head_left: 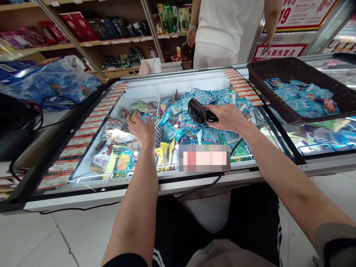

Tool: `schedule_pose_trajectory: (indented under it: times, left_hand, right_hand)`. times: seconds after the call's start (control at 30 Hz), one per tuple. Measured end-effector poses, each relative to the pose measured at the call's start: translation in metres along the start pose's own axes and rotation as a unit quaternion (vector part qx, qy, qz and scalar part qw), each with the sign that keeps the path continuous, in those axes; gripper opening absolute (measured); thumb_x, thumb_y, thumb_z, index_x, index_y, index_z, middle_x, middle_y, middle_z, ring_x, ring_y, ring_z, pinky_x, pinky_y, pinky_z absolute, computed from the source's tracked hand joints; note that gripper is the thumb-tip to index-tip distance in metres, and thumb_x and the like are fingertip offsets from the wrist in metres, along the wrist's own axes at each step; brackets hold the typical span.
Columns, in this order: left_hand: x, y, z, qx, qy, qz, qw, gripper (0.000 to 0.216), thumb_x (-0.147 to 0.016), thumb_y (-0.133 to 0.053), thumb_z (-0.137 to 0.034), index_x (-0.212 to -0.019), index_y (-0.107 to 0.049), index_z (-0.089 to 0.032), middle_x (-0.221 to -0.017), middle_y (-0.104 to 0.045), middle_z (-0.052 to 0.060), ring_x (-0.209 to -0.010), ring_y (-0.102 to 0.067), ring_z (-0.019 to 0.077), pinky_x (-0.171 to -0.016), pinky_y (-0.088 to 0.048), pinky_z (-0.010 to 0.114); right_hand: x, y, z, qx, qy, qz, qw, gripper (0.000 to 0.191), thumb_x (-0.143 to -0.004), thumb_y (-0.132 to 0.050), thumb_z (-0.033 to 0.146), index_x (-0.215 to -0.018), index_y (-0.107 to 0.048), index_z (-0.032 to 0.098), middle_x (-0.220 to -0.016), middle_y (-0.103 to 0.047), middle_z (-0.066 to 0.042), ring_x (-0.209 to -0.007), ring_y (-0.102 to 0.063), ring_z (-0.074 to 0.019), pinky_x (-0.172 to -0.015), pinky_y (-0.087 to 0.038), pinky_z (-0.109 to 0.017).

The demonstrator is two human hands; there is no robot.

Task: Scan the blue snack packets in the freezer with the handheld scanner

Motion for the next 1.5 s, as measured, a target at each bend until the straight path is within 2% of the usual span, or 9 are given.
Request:
schedule_pose_trajectory:
  times: [0.17,0.33,0.5,0.7,0.8,1.0,1.13,1.33,1.5]
  left_hand:
    - [-0.002,-0.002,0.001,0.024,-0.028,-0.015,0.999,0.046,-0.086,-0.057,-0.025,-0.13,-0.051,-0.011,-0.144,-0.042,0.022,-0.141,-0.036,0.0324,-0.121,-0.021,0.054]
    - [0.001,0.004,-0.002,0.072,-0.073,-0.06,0.993,0.039,-0.089,-0.052,-0.027,-0.126,-0.053,-0.013,-0.139,-0.045,0.019,-0.137,-0.04,0.0275,-0.119,-0.028,0.045]
    - [0.006,0.009,-0.002,0.103,-0.075,-0.081,0.989,0.036,-0.09,-0.049,-0.025,-0.124,-0.054,-0.014,-0.131,-0.05,0.017,-0.132,-0.045,0.0257,-0.116,-0.033,0.041]
    - [0.007,0.011,0.0,0.106,-0.056,-0.079,0.99,0.035,-0.09,-0.049,-0.025,-0.123,-0.055,-0.015,-0.129,-0.052,0.017,-0.129,-0.047,0.0262,-0.114,-0.035,0.042]
    - [0.008,0.013,0.0,0.11,-0.05,-0.077,0.99,0.036,-0.091,-0.048,-0.026,-0.124,-0.054,-0.014,-0.13,-0.052,0.017,-0.13,-0.047,0.0259,-0.114,-0.035,0.042]
    - [0.008,0.013,0.001,0.111,-0.039,-0.082,0.99,0.037,-0.09,-0.047,-0.027,-0.124,-0.055,-0.016,-0.129,-0.054,0.016,-0.129,-0.048,0.0256,-0.113,-0.037,0.041]
    - [0.008,0.012,0.0,0.1,-0.047,-0.075,0.991,0.038,-0.09,-0.046,-0.028,-0.124,-0.056,-0.015,-0.128,-0.055,0.017,-0.126,-0.051,0.0261,-0.111,-0.038,0.042]
    - [0.007,0.007,-0.004,0.091,-0.116,-0.024,0.989,0.04,-0.093,-0.042,-0.031,-0.126,-0.055,-0.013,-0.127,-0.059,0.017,-0.127,-0.05,0.0276,-0.112,-0.037,0.044]
    - [0.005,0.001,-0.007,0.081,-0.162,0.007,0.983,0.041,-0.095,-0.04,-0.035,-0.124,-0.057,-0.013,-0.125,-0.061,0.017,-0.125,-0.051,0.0288,-0.112,-0.036,0.047]
  right_hand:
    - [0.01,0.007,0.0,0.0,0.041,0.017,0.999,0.052,-0.09,-0.053,0.038,-0.139,-0.051,0.018,-0.117,-0.07,-0.011,-0.098,-0.063,-0.0282,-0.067,-0.034,-0.031]
    - [0.038,0.011,-0.002,-0.004,0.03,-0.025,0.999,0.05,-0.091,-0.052,0.04,-0.136,-0.054,0.019,-0.114,-0.071,-0.01,-0.096,-0.064,-0.0263,-0.066,-0.035,-0.031]
    - [0.067,0.014,-0.011,0.033,0.032,-0.041,0.998,0.05,-0.092,-0.05,0.044,-0.136,-0.054,0.021,-0.106,-0.072,-0.008,-0.088,-0.066,-0.025,-0.064,-0.037,-0.032]
    - [0.119,0.027,-0.043,0.101,0.031,-0.039,0.994,0.053,-0.094,-0.048,0.045,-0.139,-0.054,0.017,-0.107,-0.072,-0.011,-0.089,-0.066,-0.0239,-0.066,-0.041,-0.033]
    - [0.148,0.036,-0.065,0.13,0.027,-0.037,0.99,0.053,-0.094,-0.049,0.042,-0.139,-0.055,0.016,-0.099,-0.073,-0.011,-0.08,-0.065,-0.0231,-0.063,-0.039,-0.034]
    - [0.189,0.053,-0.095,0.119,0.014,-0.028,0.992,0.055,-0.092,-0.048,0.044,-0.136,-0.059,0.012,-0.091,-0.072,-0.016,-0.08,-0.065,-0.0262,-0.065,-0.039,-0.039]
    - [0.169,0.06,-0.082,0.112,0.014,-0.032,0.993,0.056,-0.092,-0.051,0.046,-0.136,-0.061,0.014,-0.092,-0.073,-0.018,-0.077,-0.066,-0.0256,-0.064,-0.035,-0.04]
    - [0.083,0.051,-0.026,0.082,0.054,-0.025,0.995,0.055,-0.092,-0.05,0.045,-0.14,-0.053,0.019,-0.112,-0.072,-0.012,-0.09,-0.067,-0.0266,-0.066,-0.037,-0.034]
    - [0.031,0.033,0.011,0.008,0.005,-0.048,0.999,0.048,-0.089,-0.053,0.038,-0.132,-0.057,0.019,-0.11,-0.072,-0.01,-0.094,-0.066,-0.0254,-0.068,-0.038,-0.031]
Point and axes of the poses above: each hand's wrist, its own x-axis away from the middle knuckle, its own y-axis out of the back of the hand, z = x × y, the point moved 3 cm from there along -x, towards the middle knuckle
